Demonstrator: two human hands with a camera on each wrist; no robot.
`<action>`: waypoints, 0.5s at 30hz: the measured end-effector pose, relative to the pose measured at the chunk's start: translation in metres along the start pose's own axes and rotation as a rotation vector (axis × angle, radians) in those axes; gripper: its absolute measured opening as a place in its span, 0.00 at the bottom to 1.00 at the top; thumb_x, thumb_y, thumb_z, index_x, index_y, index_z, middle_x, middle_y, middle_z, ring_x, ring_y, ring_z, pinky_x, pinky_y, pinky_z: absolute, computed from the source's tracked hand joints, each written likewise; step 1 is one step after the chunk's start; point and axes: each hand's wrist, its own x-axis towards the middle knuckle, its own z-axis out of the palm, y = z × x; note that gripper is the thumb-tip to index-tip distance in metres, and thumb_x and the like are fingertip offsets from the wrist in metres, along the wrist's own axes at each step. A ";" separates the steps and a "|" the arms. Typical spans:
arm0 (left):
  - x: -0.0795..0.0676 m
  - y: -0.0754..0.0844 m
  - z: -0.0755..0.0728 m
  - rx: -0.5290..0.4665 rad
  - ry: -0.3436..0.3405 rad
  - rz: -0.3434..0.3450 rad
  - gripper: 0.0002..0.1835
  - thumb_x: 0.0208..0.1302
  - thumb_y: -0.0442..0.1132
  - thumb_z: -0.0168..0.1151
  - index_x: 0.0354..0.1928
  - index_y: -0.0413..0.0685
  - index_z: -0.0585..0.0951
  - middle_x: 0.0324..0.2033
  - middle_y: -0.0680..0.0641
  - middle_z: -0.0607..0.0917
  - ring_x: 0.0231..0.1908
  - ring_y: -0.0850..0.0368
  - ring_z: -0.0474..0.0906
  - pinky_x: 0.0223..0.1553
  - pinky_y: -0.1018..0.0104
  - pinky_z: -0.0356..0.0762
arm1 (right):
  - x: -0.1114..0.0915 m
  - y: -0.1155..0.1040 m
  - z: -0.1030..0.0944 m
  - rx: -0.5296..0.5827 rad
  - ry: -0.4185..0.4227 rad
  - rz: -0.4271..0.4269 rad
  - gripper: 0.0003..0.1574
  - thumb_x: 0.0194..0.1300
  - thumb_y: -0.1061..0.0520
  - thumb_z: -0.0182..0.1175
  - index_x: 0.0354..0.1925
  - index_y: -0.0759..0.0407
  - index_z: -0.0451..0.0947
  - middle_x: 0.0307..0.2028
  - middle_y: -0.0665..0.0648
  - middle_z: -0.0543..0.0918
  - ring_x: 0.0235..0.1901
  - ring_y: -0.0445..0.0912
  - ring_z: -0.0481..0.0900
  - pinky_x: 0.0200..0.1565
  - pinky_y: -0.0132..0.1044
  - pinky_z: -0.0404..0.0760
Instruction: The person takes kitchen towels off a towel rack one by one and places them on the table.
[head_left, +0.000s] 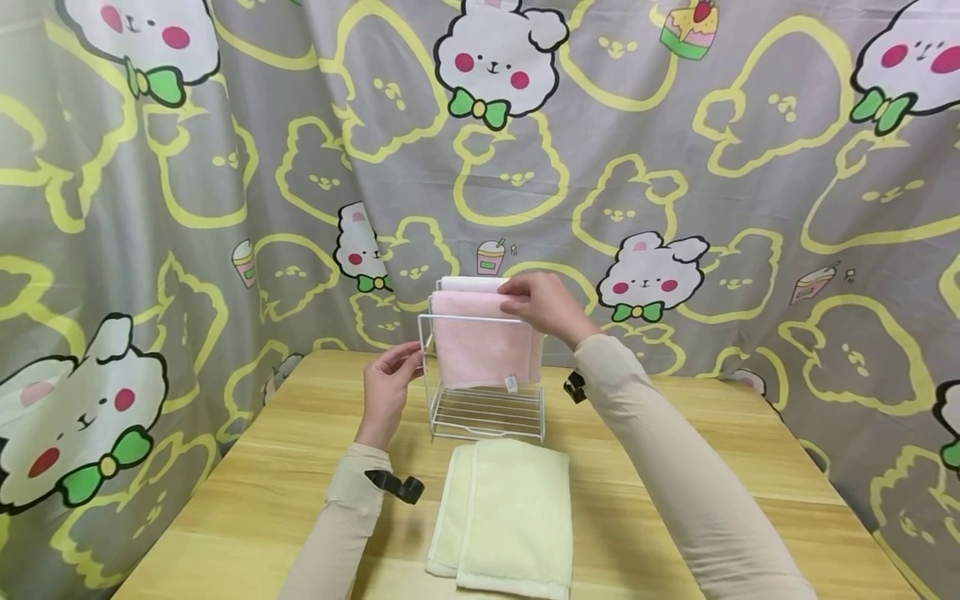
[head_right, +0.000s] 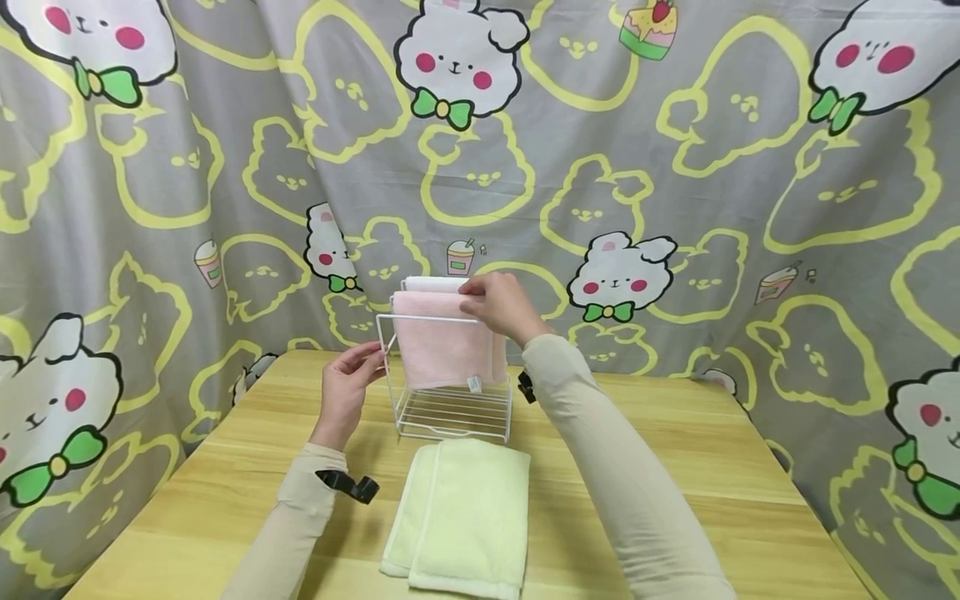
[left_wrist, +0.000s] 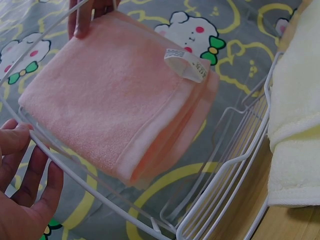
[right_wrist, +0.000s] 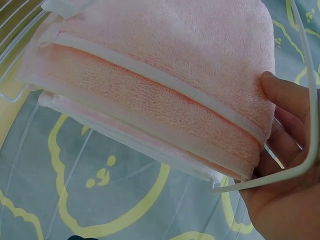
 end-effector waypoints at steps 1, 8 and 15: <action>0.000 0.000 0.000 0.001 0.000 -0.002 0.16 0.66 0.26 0.67 0.51 0.20 0.79 0.34 0.51 0.90 0.33 0.63 0.87 0.45 0.60 0.91 | 0.000 0.000 0.000 0.001 0.001 0.001 0.16 0.70 0.54 0.67 0.53 0.58 0.86 0.50 0.58 0.89 0.51 0.51 0.85 0.57 0.45 0.85; -0.001 0.001 0.000 0.023 -0.002 -0.013 0.14 0.67 0.27 0.66 0.51 0.23 0.81 0.36 0.53 0.90 0.34 0.63 0.86 0.51 0.50 0.87 | 0.000 -0.001 0.000 -0.001 -0.012 0.018 0.18 0.69 0.53 0.68 0.55 0.59 0.85 0.51 0.58 0.88 0.52 0.51 0.84 0.58 0.46 0.84; -0.002 0.001 0.001 0.012 -0.001 -0.010 0.15 0.66 0.27 0.67 0.51 0.22 0.81 0.38 0.46 0.90 0.34 0.63 0.86 0.46 0.60 0.90 | 0.000 -0.002 0.000 -0.003 -0.017 0.020 0.16 0.70 0.53 0.68 0.53 0.58 0.86 0.51 0.58 0.88 0.52 0.52 0.84 0.58 0.46 0.84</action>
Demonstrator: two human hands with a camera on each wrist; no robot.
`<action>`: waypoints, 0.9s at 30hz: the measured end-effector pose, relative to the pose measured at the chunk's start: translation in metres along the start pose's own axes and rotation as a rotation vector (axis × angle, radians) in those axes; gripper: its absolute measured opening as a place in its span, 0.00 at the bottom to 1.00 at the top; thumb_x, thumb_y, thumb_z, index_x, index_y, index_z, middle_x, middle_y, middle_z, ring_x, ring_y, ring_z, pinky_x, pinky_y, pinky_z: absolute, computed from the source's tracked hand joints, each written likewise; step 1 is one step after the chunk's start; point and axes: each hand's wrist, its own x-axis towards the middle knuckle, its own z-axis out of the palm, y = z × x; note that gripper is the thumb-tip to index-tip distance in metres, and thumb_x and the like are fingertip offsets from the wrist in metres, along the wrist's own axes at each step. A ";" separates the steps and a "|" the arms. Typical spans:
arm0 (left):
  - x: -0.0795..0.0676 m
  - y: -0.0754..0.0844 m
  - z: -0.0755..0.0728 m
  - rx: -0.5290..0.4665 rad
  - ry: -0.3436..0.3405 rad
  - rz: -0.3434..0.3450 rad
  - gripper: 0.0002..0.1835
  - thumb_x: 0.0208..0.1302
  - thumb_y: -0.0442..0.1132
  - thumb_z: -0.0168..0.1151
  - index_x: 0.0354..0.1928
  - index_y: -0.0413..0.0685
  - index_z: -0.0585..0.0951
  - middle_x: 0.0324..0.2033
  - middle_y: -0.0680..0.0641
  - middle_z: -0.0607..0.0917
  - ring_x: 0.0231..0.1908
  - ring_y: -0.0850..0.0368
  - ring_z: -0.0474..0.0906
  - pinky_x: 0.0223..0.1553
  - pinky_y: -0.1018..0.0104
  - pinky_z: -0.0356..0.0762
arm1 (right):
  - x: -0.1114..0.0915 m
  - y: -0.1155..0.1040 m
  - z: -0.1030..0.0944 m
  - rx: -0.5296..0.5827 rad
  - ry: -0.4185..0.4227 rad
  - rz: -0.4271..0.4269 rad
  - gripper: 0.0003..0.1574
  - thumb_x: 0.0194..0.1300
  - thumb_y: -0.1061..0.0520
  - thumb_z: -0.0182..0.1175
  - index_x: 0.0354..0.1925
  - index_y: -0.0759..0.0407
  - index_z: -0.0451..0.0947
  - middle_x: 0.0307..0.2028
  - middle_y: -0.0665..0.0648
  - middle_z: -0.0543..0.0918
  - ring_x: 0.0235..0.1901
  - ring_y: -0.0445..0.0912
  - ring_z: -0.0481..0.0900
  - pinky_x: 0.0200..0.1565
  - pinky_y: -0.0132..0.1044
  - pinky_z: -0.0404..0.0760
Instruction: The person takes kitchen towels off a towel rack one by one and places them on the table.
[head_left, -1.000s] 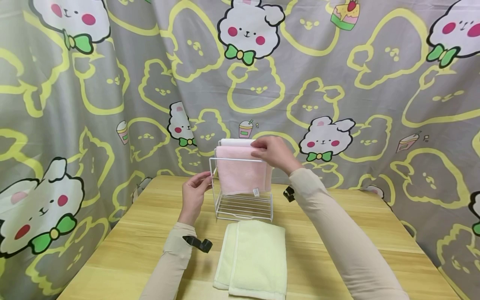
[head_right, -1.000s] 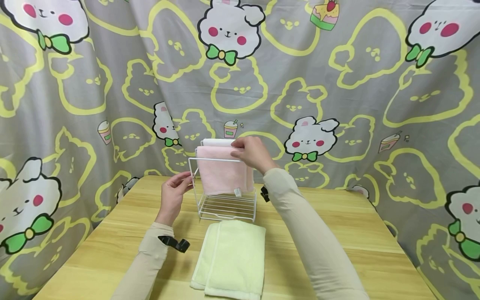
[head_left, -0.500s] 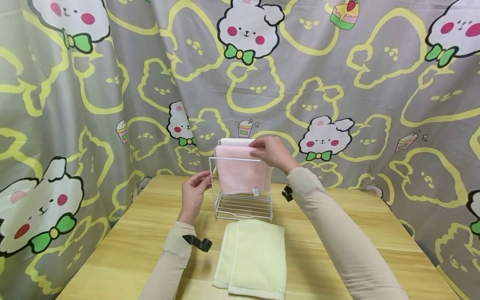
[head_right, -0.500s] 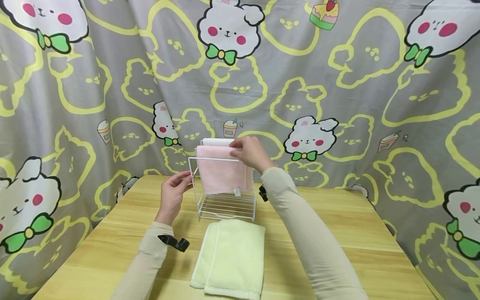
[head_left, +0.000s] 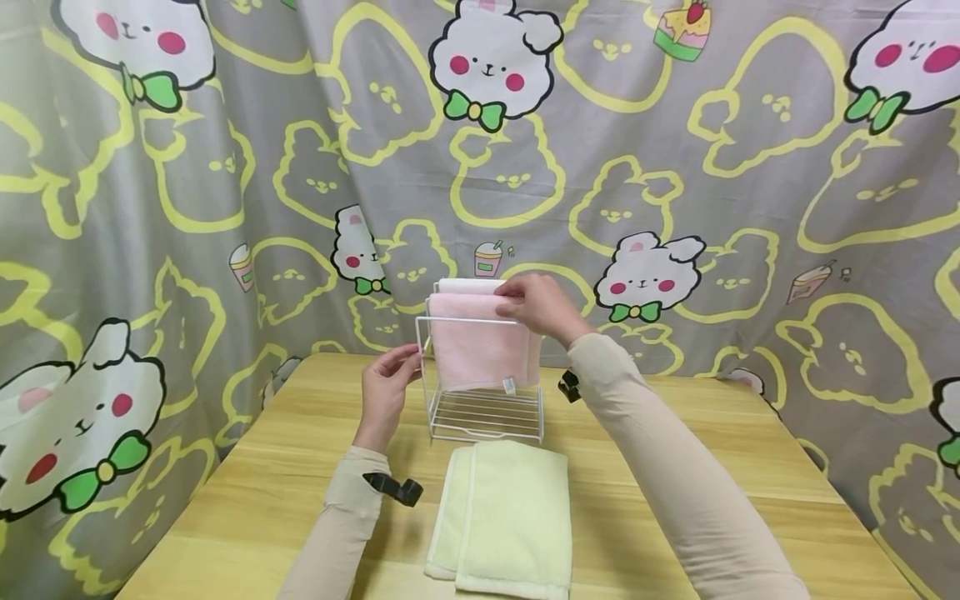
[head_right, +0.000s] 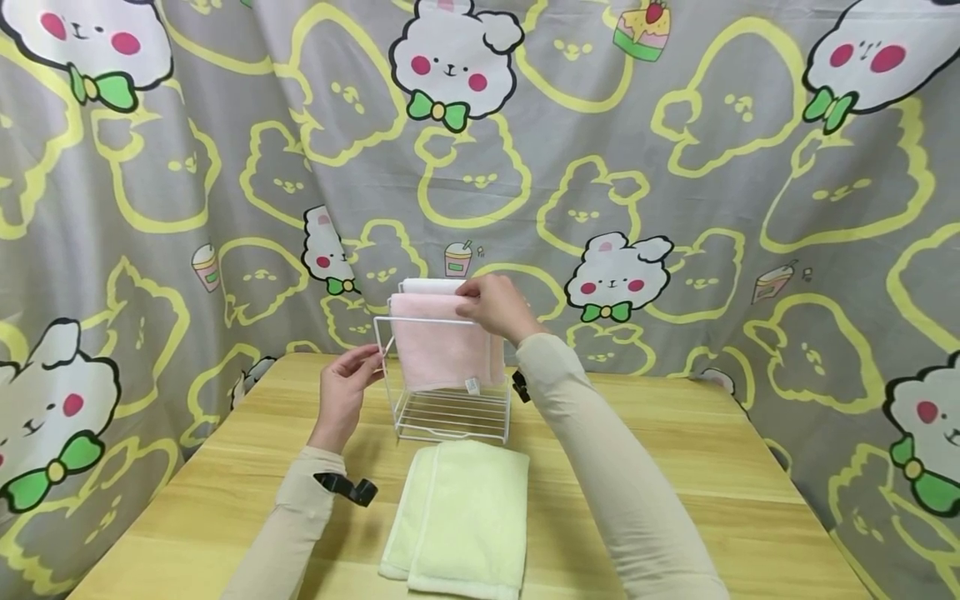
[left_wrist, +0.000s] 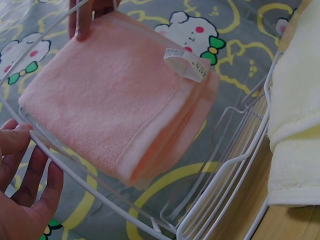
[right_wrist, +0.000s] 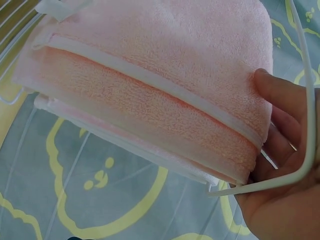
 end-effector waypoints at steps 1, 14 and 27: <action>0.000 -0.001 0.000 -0.002 0.000 -0.001 0.15 0.67 0.27 0.67 0.51 0.22 0.81 0.38 0.45 0.90 0.34 0.63 0.86 0.46 0.62 0.90 | 0.000 0.000 0.000 -0.003 0.000 -0.002 0.15 0.70 0.54 0.67 0.52 0.58 0.87 0.50 0.58 0.89 0.51 0.52 0.84 0.57 0.46 0.84; -0.001 -0.003 0.000 0.004 0.008 0.007 0.14 0.67 0.26 0.66 0.51 0.22 0.81 0.33 0.57 0.90 0.33 0.64 0.86 0.44 0.64 0.90 | 0.000 0.002 0.007 0.014 0.083 0.002 0.10 0.68 0.55 0.69 0.47 0.56 0.90 0.48 0.57 0.90 0.49 0.50 0.87 0.54 0.44 0.86; -0.001 0.001 0.001 0.008 0.006 0.022 0.14 0.67 0.26 0.66 0.51 0.21 0.80 0.32 0.57 0.90 0.33 0.64 0.87 0.45 0.60 0.90 | -0.002 0.000 0.009 0.082 0.200 -0.006 0.10 0.68 0.56 0.69 0.47 0.55 0.90 0.47 0.56 0.90 0.51 0.50 0.87 0.55 0.44 0.86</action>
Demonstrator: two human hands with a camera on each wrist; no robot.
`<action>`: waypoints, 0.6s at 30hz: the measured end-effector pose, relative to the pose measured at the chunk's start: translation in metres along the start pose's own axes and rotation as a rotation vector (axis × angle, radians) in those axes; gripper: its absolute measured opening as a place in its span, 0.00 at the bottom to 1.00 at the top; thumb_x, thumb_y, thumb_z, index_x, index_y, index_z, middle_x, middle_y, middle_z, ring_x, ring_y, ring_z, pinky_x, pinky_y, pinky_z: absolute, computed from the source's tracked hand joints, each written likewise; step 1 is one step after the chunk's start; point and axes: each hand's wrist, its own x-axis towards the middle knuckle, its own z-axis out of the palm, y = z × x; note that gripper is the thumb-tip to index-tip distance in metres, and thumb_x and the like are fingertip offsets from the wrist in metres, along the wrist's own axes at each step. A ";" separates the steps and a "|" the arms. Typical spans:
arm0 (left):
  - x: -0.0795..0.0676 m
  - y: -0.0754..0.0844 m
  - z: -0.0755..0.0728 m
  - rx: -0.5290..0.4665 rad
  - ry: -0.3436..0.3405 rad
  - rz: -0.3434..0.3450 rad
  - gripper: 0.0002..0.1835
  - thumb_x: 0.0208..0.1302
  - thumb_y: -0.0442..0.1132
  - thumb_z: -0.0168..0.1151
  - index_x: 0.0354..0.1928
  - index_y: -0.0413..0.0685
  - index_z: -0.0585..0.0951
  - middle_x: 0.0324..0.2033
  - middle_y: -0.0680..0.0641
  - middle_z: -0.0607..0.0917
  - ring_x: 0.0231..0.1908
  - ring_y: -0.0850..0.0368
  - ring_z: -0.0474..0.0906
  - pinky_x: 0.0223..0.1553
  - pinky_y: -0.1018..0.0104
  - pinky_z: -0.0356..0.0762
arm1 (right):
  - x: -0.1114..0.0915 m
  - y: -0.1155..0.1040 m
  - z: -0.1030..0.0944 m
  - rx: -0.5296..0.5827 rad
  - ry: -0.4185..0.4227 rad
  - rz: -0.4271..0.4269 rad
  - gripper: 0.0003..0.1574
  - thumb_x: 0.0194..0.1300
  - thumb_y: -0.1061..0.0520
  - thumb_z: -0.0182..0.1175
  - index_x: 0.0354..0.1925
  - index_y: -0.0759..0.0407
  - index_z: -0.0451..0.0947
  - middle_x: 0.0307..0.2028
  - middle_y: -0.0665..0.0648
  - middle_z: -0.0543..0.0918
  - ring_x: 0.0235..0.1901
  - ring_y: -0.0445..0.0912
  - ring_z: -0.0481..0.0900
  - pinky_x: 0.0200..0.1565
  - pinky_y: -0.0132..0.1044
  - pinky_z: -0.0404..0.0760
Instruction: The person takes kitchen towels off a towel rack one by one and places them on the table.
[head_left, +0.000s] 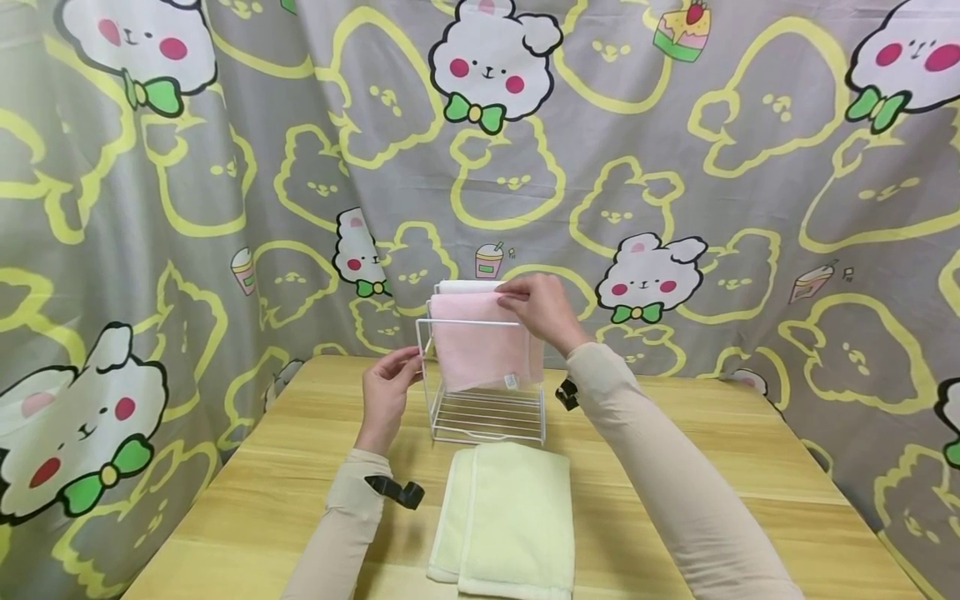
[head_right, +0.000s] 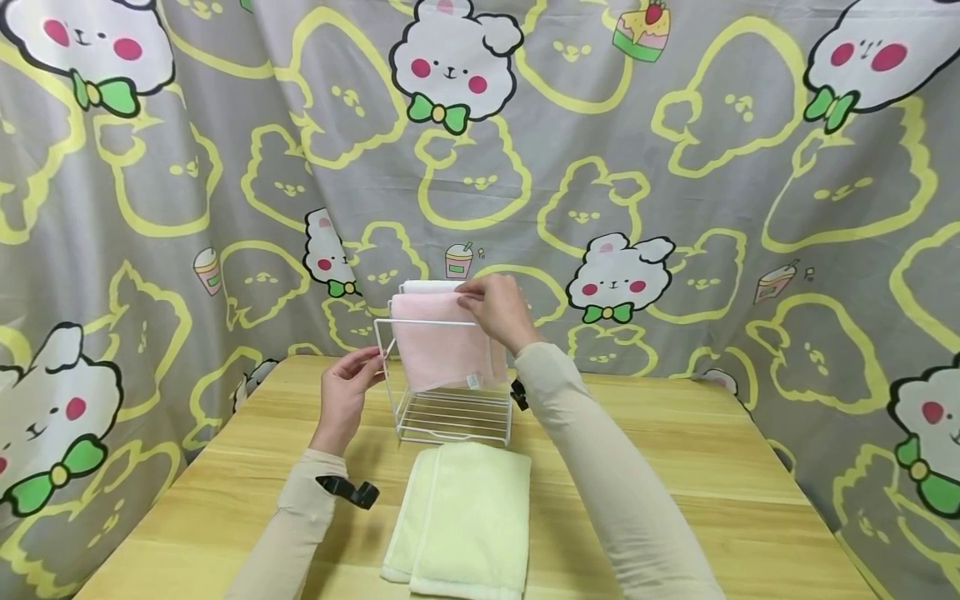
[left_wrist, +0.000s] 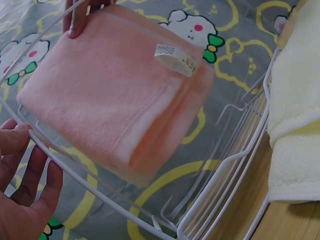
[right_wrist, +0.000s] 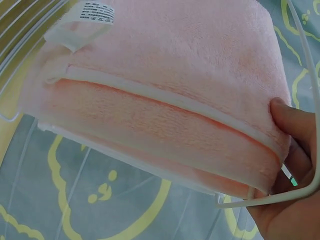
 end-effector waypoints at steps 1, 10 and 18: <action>0.000 0.000 0.000 0.000 0.002 0.000 0.14 0.67 0.26 0.66 0.50 0.21 0.80 0.32 0.56 0.90 0.33 0.64 0.87 0.46 0.57 0.90 | 0.000 -0.001 0.000 0.008 0.005 -0.001 0.10 0.68 0.57 0.69 0.47 0.55 0.90 0.47 0.57 0.90 0.51 0.50 0.87 0.55 0.44 0.87; 0.001 0.000 0.000 0.004 0.003 0.007 0.08 0.66 0.26 0.67 0.46 0.32 0.85 0.33 0.55 0.90 0.33 0.62 0.87 0.48 0.54 0.90 | 0.002 -0.002 -0.003 0.095 0.073 -0.016 0.13 0.70 0.57 0.67 0.51 0.59 0.88 0.50 0.59 0.89 0.50 0.50 0.88 0.55 0.42 0.87; 0.001 -0.001 -0.001 -0.003 0.004 0.013 0.10 0.66 0.26 0.66 0.47 0.27 0.84 0.33 0.55 0.90 0.33 0.62 0.87 0.45 0.57 0.90 | 0.002 -0.008 -0.012 0.123 0.160 -0.041 0.13 0.69 0.55 0.68 0.50 0.56 0.88 0.49 0.58 0.90 0.51 0.49 0.88 0.56 0.43 0.87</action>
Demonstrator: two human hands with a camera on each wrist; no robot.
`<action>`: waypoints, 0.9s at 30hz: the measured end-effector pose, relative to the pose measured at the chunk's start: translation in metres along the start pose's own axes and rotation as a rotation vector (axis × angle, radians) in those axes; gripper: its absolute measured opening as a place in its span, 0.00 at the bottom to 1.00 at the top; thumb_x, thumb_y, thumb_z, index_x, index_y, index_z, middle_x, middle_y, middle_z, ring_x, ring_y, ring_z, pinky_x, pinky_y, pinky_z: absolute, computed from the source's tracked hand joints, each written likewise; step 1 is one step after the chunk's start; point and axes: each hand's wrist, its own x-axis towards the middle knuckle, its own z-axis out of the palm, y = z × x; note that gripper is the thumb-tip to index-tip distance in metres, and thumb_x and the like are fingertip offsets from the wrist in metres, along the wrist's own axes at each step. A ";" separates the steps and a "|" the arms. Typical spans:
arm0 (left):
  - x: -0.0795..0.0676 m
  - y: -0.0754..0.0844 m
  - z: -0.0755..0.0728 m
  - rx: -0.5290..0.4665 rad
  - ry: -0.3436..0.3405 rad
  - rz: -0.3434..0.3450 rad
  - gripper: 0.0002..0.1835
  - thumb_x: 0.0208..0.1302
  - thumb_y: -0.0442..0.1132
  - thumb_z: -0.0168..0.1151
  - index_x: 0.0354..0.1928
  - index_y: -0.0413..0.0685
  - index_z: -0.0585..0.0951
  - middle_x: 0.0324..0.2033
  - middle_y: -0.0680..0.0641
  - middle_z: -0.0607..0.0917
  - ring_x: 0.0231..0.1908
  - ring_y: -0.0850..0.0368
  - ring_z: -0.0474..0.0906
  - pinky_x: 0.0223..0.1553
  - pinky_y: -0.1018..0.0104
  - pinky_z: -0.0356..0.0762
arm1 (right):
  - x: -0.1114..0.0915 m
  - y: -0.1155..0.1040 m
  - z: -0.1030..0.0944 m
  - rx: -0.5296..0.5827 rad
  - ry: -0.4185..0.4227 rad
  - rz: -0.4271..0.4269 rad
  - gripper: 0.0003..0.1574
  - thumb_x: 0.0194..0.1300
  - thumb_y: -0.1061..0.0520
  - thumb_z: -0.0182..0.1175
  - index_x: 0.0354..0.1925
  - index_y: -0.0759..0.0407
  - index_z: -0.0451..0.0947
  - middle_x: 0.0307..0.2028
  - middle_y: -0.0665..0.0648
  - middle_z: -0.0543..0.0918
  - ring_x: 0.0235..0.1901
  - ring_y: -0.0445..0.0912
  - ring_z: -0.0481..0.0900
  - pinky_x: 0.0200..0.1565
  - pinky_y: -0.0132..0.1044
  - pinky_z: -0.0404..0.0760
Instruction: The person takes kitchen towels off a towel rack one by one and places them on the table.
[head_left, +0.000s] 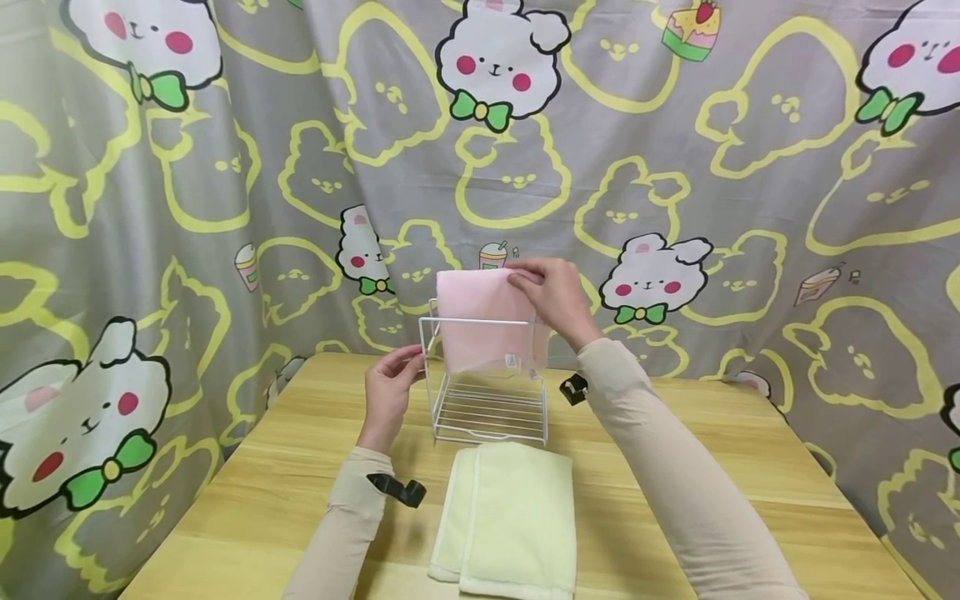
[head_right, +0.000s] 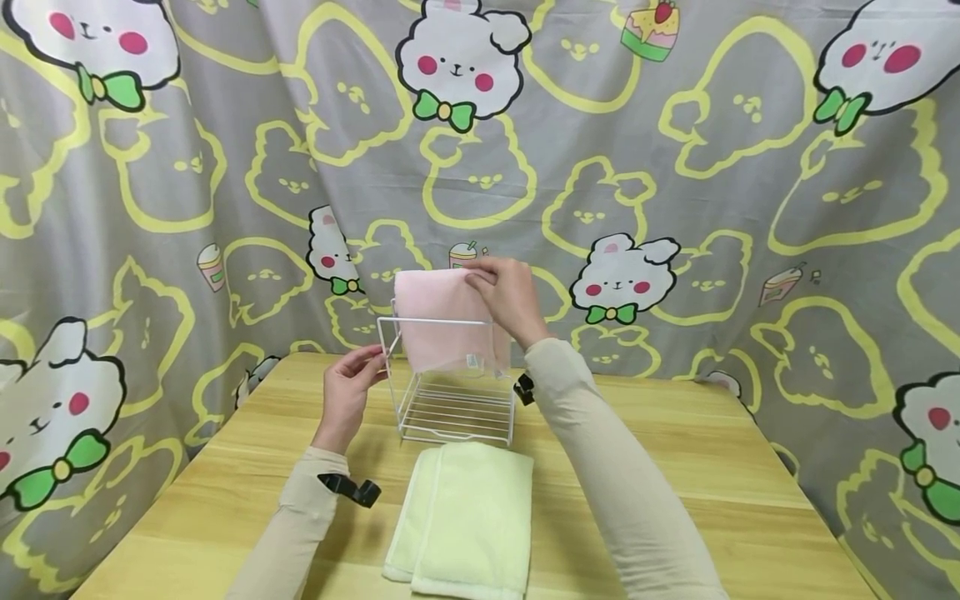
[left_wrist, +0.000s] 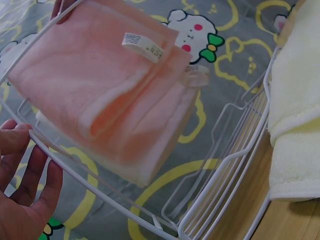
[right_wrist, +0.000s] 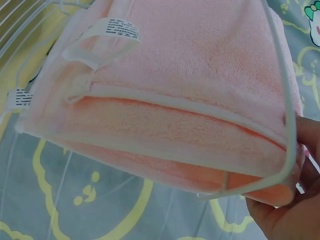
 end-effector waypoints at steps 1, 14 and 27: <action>0.000 0.000 0.000 -0.002 -0.003 0.003 0.11 0.66 0.26 0.66 0.48 0.24 0.83 0.33 0.56 0.90 0.32 0.63 0.87 0.44 0.60 0.91 | 0.000 -0.001 -0.001 0.003 0.003 0.003 0.13 0.69 0.55 0.68 0.50 0.56 0.88 0.49 0.58 0.90 0.51 0.49 0.88 0.56 0.43 0.87; 0.000 -0.001 0.000 0.004 -0.009 0.003 0.14 0.67 0.25 0.65 0.50 0.20 0.79 0.34 0.55 0.90 0.33 0.62 0.87 0.49 0.50 0.89 | 0.002 -0.008 -0.012 0.035 0.021 0.026 0.14 0.69 0.54 0.69 0.52 0.54 0.88 0.51 0.57 0.89 0.53 0.47 0.87 0.57 0.41 0.86; 0.000 -0.001 0.000 -0.027 -0.018 0.001 0.13 0.67 0.24 0.64 0.50 0.20 0.80 0.33 0.56 0.90 0.33 0.64 0.87 0.42 0.67 0.90 | 0.003 -0.016 -0.027 0.098 0.035 0.015 0.16 0.70 0.54 0.67 0.54 0.55 0.87 0.51 0.56 0.89 0.53 0.45 0.86 0.56 0.41 0.87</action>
